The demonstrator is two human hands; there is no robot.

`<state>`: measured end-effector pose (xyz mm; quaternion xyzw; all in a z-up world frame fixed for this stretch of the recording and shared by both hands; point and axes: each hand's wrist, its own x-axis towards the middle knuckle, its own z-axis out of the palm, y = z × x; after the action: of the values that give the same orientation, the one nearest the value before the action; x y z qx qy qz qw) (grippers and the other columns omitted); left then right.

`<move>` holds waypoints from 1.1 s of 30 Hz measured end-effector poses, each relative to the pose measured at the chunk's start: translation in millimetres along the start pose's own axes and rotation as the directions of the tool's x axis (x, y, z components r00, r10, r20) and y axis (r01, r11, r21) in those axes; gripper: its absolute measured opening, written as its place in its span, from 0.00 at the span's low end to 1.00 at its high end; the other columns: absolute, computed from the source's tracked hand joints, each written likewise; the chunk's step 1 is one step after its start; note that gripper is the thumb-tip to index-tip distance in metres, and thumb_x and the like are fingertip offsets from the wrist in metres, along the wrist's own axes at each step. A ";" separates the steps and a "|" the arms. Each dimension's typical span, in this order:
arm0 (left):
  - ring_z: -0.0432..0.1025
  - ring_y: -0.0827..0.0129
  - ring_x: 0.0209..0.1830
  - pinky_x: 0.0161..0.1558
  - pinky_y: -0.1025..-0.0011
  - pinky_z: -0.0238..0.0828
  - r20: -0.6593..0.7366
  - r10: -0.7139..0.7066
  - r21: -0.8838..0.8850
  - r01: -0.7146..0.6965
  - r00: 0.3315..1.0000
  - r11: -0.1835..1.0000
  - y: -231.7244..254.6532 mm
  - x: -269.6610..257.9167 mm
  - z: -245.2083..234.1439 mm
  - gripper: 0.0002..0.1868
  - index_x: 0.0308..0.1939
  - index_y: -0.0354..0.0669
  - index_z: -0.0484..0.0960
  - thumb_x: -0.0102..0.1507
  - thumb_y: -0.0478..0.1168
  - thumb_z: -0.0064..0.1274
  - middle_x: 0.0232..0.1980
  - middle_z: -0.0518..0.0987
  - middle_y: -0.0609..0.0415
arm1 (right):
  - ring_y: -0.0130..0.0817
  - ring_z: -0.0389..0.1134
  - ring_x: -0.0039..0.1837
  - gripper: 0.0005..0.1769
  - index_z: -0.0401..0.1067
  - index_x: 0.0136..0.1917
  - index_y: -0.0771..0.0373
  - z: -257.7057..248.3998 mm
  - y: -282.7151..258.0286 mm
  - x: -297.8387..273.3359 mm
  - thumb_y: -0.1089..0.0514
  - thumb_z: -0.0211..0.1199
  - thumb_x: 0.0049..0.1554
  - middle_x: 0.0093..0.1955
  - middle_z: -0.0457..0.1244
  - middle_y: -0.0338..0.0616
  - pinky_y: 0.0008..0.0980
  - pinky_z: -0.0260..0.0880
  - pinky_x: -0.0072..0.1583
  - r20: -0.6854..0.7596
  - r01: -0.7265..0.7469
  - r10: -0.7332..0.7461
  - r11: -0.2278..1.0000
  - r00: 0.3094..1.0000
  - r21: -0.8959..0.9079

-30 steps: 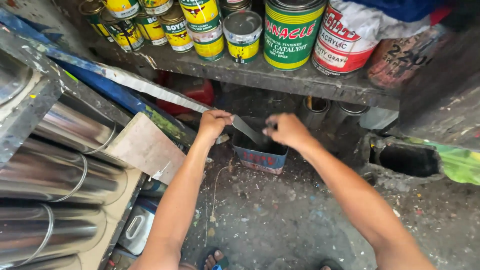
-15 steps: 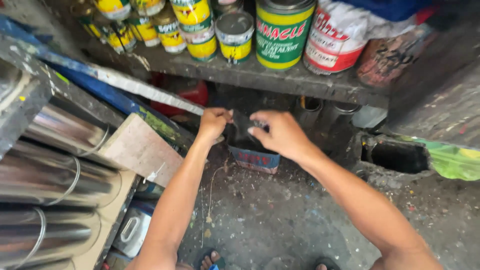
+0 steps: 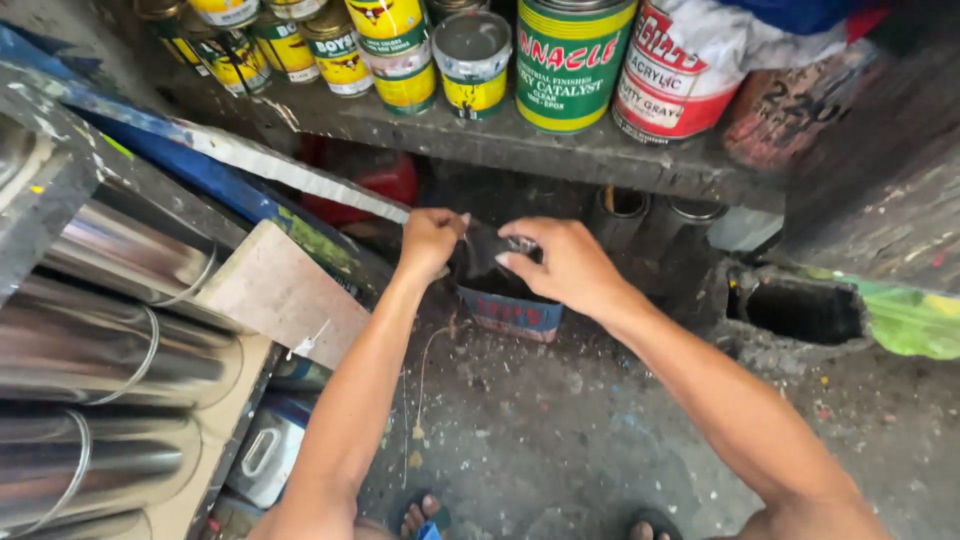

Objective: Cleaning a mixing table with a scraper and organizing paint cans for sealing and storage.

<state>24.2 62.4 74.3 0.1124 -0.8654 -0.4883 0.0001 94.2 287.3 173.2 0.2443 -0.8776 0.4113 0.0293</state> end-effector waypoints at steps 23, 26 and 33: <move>0.79 0.51 0.52 0.51 0.60 0.75 -0.070 0.003 -0.021 -0.004 0.998 1.000 -75.8 36.7 -15.2 0.10 0.40 0.44 0.90 0.55 0.40 0.65 0.43 0.86 0.43 | 0.57 0.74 0.56 0.18 0.81 0.55 0.54 101.9 121.9 26.0 0.51 0.64 0.53 0.51 0.73 0.52 0.54 0.75 0.58 0.154 -0.291 0.331 0.928 0.931 -0.235; 0.79 0.50 0.53 0.51 0.58 0.74 -0.062 -0.002 -0.026 0.001 0.998 1.000 -86.4 44.5 -11.6 0.10 0.40 0.44 0.90 0.55 0.40 0.66 0.43 0.86 0.42 | 0.59 0.74 0.56 0.18 0.81 0.55 0.56 84.8 104.3 31.8 0.51 0.63 0.53 0.52 0.73 0.54 0.57 0.75 0.57 0.160 -0.302 0.339 0.929 0.927 -0.216; 0.78 0.51 0.55 0.53 0.59 0.74 -0.055 -0.024 -0.037 0.022 0.998 0.999 -78.7 38.3 -14.7 0.12 0.39 0.44 0.90 0.53 0.41 0.66 0.43 0.86 0.44 | 0.56 0.73 0.59 0.20 0.81 0.57 0.55 113.0 123.9 26.5 0.50 0.67 0.52 0.53 0.72 0.57 0.54 0.75 0.60 0.186 -0.371 0.454 0.857 0.871 -0.357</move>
<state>3.8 3.4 11.3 0.1361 -0.8546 -0.5007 0.0206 31.7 260.6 17.6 0.0937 -0.9589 0.2285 -0.1395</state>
